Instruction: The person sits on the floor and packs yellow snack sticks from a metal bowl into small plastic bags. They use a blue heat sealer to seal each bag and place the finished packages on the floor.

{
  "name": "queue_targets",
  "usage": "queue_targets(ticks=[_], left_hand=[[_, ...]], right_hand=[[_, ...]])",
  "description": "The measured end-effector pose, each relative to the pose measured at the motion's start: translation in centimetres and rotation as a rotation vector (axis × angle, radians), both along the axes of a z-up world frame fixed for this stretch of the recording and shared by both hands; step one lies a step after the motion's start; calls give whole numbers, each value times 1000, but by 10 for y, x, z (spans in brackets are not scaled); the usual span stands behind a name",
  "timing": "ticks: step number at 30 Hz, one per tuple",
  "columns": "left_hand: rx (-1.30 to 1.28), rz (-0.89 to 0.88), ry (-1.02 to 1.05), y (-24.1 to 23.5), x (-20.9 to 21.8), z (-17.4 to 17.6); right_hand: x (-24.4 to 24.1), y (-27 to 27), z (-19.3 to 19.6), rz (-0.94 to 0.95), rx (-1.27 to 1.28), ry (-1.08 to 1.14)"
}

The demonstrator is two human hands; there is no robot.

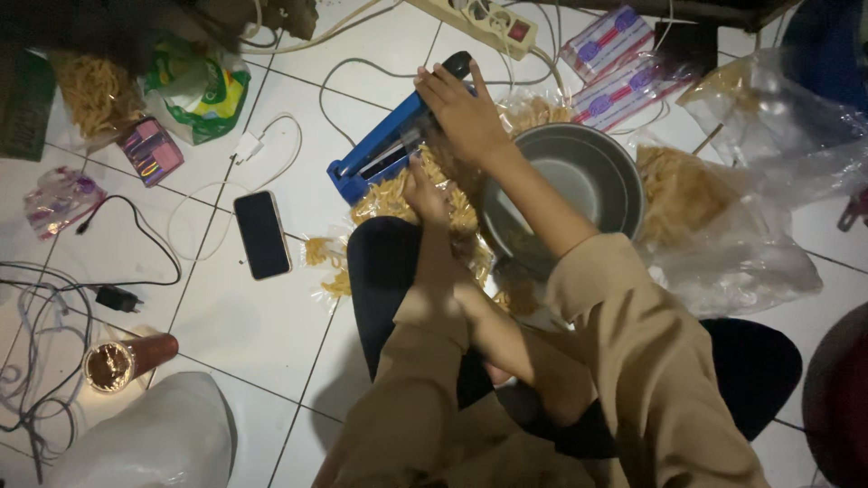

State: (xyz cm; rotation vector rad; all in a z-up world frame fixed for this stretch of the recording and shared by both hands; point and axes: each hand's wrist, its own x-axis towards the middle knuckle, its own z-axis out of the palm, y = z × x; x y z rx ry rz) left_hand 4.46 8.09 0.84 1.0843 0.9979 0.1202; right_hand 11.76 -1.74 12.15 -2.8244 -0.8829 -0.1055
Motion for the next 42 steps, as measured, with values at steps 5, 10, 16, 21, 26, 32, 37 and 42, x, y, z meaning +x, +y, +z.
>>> queue_targets(ticks=[5,10,16,21,26,32,37,42], left_hand=[[-72,60,-25,1,4,-7],[-142,172,8,3,10,-13],[-148,185,11,3,14,-15],[-108,131,65,4,13,-9],[-143,147,23,5,13,-10],[-118,89,-10,6,6,3],[-84,55,4,3,4,16],[-92,77,20,2,5,29]], right_hand=[[5,-2,-19,-53,-60,62],[7,-10,-44,-59,-3,42],[1,0,-40,-165,67,374],[11,-2,-73,-147,0,366],[5,-1,-60,-154,19,392],[4,-2,-63,-147,17,361],[5,-3,-62,-153,31,382],[8,-1,-62,-167,-100,333]])
